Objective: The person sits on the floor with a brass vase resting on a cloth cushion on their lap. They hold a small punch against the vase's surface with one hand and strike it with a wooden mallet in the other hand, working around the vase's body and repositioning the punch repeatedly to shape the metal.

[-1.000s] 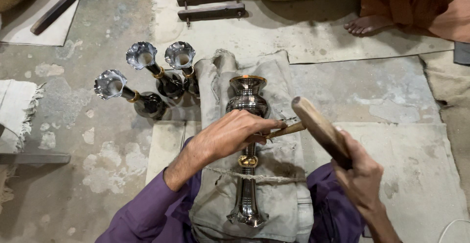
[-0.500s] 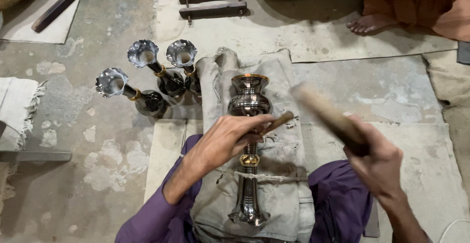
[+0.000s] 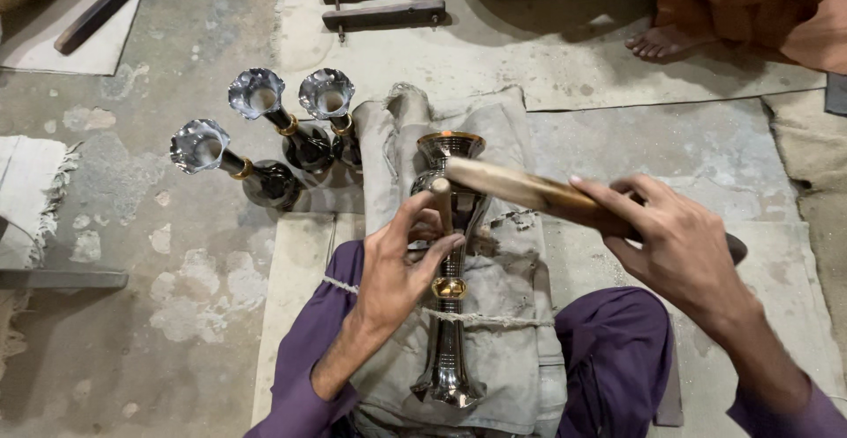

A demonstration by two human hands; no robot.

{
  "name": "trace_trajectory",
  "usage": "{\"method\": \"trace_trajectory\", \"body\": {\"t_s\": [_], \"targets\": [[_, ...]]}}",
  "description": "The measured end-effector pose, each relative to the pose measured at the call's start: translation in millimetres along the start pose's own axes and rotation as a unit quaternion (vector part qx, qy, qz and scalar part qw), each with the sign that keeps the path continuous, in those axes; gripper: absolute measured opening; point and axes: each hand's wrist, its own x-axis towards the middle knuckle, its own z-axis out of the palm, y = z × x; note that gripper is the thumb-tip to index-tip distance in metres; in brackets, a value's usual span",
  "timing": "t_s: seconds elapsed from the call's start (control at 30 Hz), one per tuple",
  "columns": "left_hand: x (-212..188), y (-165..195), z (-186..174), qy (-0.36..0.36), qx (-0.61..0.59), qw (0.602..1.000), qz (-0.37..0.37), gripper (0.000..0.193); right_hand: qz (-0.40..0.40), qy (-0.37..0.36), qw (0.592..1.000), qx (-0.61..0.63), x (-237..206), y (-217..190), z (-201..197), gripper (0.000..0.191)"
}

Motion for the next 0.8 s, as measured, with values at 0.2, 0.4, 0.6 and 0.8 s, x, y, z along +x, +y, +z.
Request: {"method": "trace_trajectory", "body": {"t_s": [0.2,0.4,0.6,0.8], "targets": [[-6.0,0.8,1.3,0.027,-0.008,1.000,-0.012,0.058,-0.070,0.015,0.983,-0.168,26.0,-11.2,-15.1,0.061],[-7.5,-3.5,5.3,0.033,-0.014,0.999,-0.007,0.055,-0.067,0.049,0.992,0.090,41.3,-31.3,-52.1,0.059],[-9.3,-1.4,5.0,0.022,-0.038,0.999,-0.016,0.051,-0.107,0.047,0.988,-0.098,51.9,-40.2,-77.4,0.056],[-1.9,5.8,1.6,0.005,-0.006,1.000,-0.010,0.050,-0.157,0.067,0.977,-0.128,49.6,-36.7,-72.5,0.049]]}}
